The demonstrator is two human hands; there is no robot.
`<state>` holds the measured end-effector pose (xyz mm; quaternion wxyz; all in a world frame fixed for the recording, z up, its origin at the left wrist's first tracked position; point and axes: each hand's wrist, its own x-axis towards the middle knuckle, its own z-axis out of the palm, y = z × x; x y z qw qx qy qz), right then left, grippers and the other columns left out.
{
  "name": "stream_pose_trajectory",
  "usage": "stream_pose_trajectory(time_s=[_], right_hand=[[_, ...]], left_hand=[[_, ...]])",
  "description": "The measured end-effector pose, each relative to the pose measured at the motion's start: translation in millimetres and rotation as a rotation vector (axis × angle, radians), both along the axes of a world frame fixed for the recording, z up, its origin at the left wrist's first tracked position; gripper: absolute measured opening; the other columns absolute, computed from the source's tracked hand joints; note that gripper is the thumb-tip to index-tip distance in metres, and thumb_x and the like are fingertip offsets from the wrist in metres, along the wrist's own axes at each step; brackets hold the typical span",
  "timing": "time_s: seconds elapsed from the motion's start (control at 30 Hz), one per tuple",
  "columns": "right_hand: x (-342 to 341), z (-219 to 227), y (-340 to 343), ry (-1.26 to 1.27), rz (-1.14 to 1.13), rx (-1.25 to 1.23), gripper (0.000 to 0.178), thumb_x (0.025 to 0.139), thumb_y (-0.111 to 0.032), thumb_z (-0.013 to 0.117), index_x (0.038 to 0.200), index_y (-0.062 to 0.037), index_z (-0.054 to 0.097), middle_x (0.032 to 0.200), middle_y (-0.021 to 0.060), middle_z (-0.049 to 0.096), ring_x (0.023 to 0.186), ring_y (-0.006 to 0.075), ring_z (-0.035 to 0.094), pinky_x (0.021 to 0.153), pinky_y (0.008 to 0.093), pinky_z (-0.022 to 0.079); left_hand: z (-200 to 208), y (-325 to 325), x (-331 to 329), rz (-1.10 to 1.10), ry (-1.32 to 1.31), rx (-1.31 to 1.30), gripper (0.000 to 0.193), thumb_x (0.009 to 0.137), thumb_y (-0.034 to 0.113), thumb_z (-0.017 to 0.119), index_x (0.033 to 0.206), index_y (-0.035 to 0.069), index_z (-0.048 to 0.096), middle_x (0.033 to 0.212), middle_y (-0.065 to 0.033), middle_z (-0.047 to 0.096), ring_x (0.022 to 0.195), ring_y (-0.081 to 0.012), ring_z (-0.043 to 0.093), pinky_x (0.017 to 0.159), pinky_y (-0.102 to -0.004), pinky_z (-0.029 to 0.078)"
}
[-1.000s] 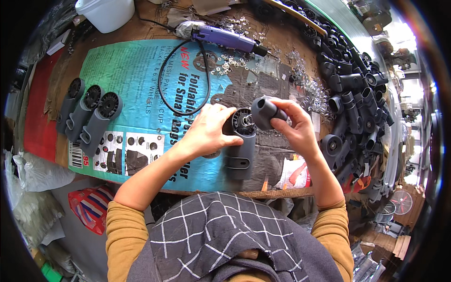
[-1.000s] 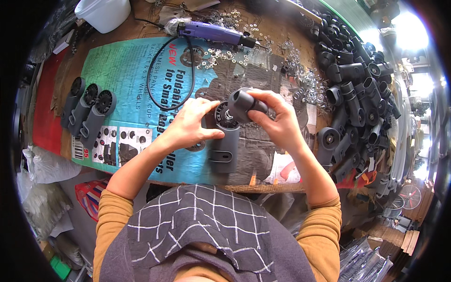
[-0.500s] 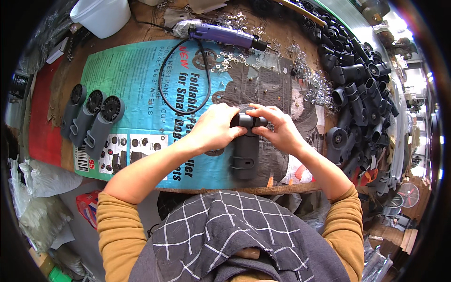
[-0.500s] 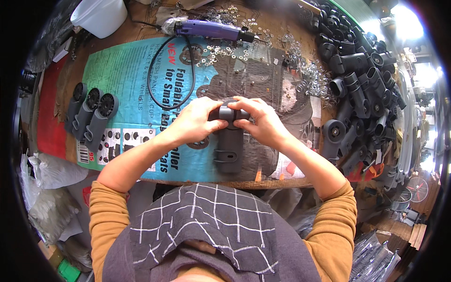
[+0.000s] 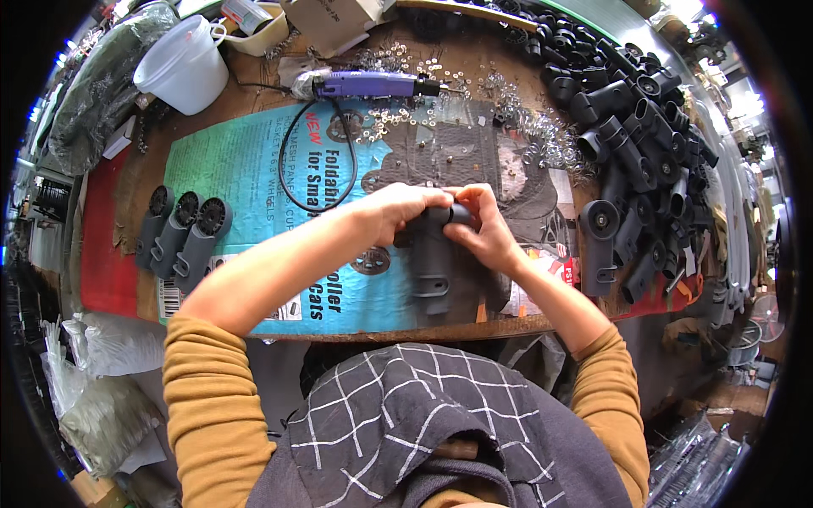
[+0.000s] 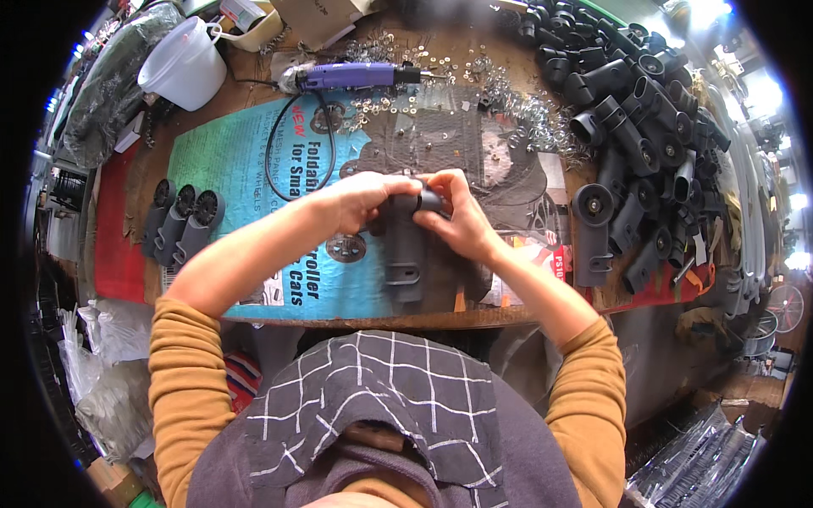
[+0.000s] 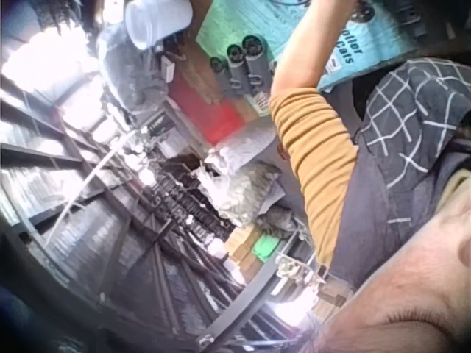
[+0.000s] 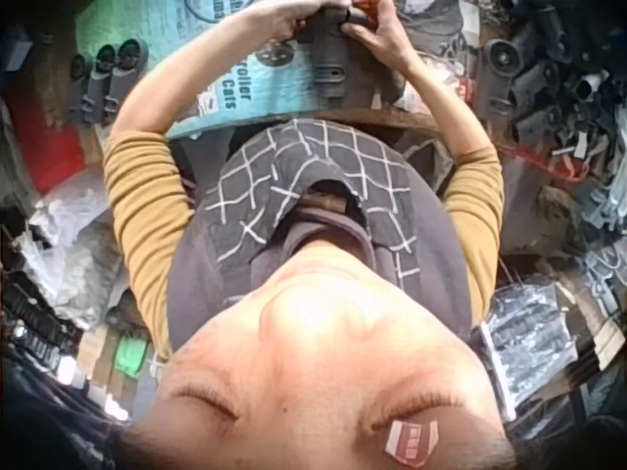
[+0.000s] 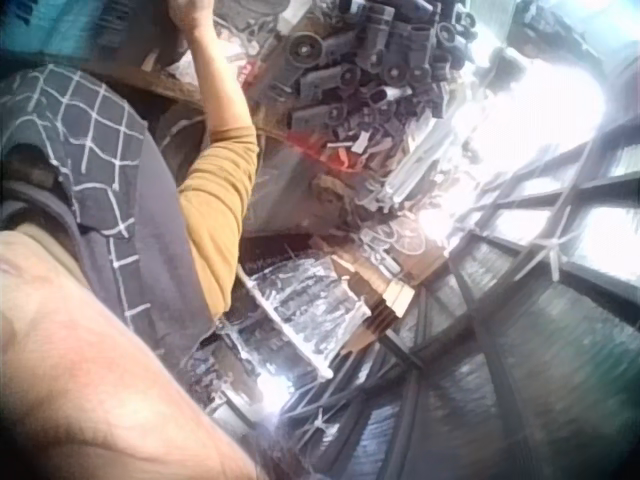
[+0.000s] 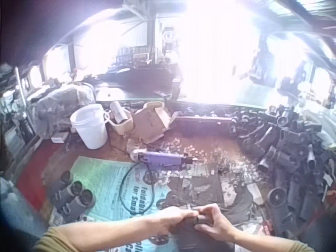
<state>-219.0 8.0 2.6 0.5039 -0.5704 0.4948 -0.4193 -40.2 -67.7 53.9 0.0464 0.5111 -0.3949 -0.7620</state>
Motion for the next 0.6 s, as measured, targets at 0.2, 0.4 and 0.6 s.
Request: stream_pose_trajectory(time_s=[0.2, 0.4, 0.6], right_hand=[[11, 35, 36, -0.695, 0.036, 0.465, 0.061, 0.076, -0.001, 0.076, 0.130, -0.0067, 0.050, 0.118, 0.0042, 0.061, 0.110, 0.0130, 0.057, 0.098, 0.0324, 0.046], [21, 75, 43, 0.074, 0.068, -0.046, 0.043, 0.070, -0.006, 0.078, 0.108, -0.0008, 0.059, 0.096, 0.0072, 0.066, 0.093, 0.0109, 0.060, 0.083, 0.0300, 0.050], [25, 88, 52, 0.376, 0.062, -0.085, 0.038, 0.069, -0.008, 0.075, 0.103, -0.0033, 0.059, 0.087, 0.0122, 0.065, 0.078, 0.0207, 0.064, 0.072, 0.0337, 0.051]], left_hand=[[20, 35, 16, 0.040, 0.380, -0.405, 0.045, 0.084, 0.020, 0.072, 0.121, 0.001, 0.054, 0.109, -0.0060, 0.060, 0.100, -0.0123, 0.056, 0.091, -0.0289, 0.044], [49, 56, 39, -0.275, -0.052, -1.454, 0.062, 0.070, 0.051, 0.081, 0.098, 0.000, 0.057, 0.087, -0.0141, 0.060, 0.084, -0.0307, 0.061, 0.076, -0.0377, 0.049], [32, 60, 44, -0.172, -0.025, -1.528, 0.067, 0.067, 0.061, 0.077, 0.084, -0.001, 0.057, 0.080, -0.0158, 0.058, 0.078, -0.0339, 0.061, 0.070, -0.0416, 0.049]])
